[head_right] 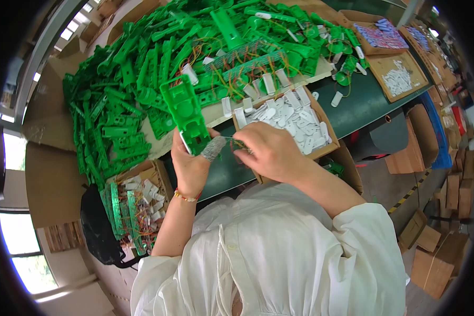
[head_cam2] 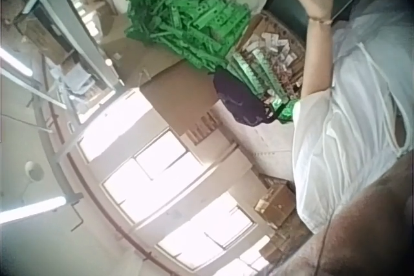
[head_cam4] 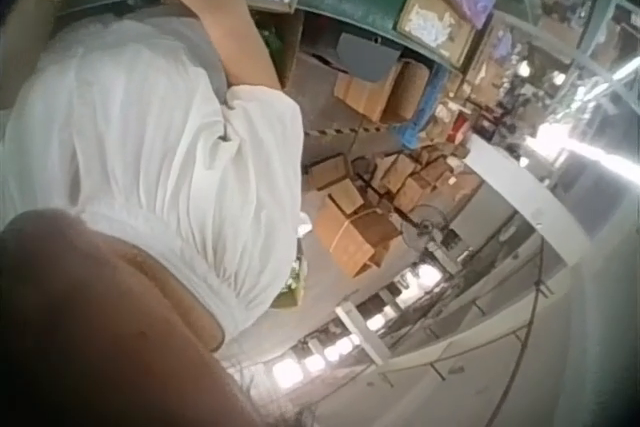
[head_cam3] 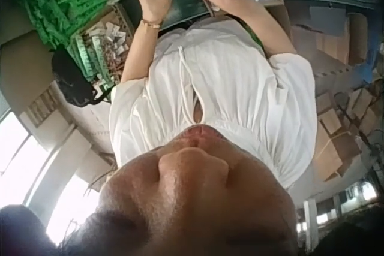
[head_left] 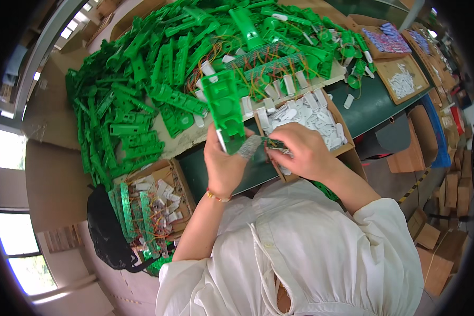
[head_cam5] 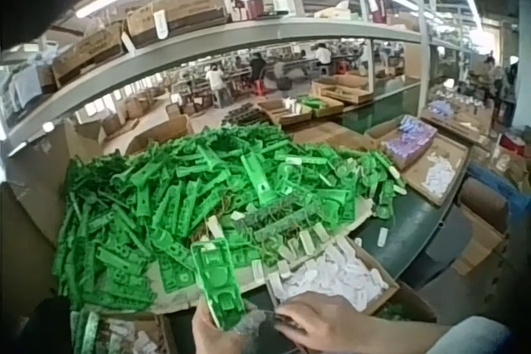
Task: Manually assembling small white components into green plastic housings on a factory production line.
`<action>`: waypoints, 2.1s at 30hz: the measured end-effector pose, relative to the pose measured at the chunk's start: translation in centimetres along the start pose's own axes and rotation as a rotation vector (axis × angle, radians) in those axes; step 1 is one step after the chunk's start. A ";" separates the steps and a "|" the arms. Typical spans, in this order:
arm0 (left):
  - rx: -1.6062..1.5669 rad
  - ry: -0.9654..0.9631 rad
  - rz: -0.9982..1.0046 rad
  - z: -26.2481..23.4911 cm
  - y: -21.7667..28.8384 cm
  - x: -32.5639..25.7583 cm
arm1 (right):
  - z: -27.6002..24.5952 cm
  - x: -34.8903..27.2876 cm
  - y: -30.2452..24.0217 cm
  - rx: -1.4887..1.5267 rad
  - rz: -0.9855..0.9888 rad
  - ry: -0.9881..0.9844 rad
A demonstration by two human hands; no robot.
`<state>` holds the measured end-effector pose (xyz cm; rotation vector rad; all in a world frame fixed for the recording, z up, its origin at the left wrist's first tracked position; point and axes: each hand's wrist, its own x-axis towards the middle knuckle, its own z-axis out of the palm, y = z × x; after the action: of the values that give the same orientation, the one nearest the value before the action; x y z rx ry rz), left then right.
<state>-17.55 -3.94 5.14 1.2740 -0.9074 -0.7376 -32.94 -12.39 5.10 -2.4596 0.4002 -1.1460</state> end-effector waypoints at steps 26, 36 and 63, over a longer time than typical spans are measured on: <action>-0.448 -0.204 -0.152 -1.0 -0.6 -0.6 | 0.9 1.9 -2.6 -0.137 -0.198 -0.008; -0.333 -0.275 -0.171 -2.0 -1.4 -1.1 | 0.5 2.1 -3.3 -0.247 -0.272 -0.007; -0.030 0.010 -0.144 -1.9 -5.4 -0.9 | 4.2 -0.4 -0.6 0.044 0.173 -0.149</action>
<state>-16.16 -3.11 -0.43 1.3249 -0.7994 -0.8536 -29.91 -10.78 2.66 -2.3992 0.5251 -0.8864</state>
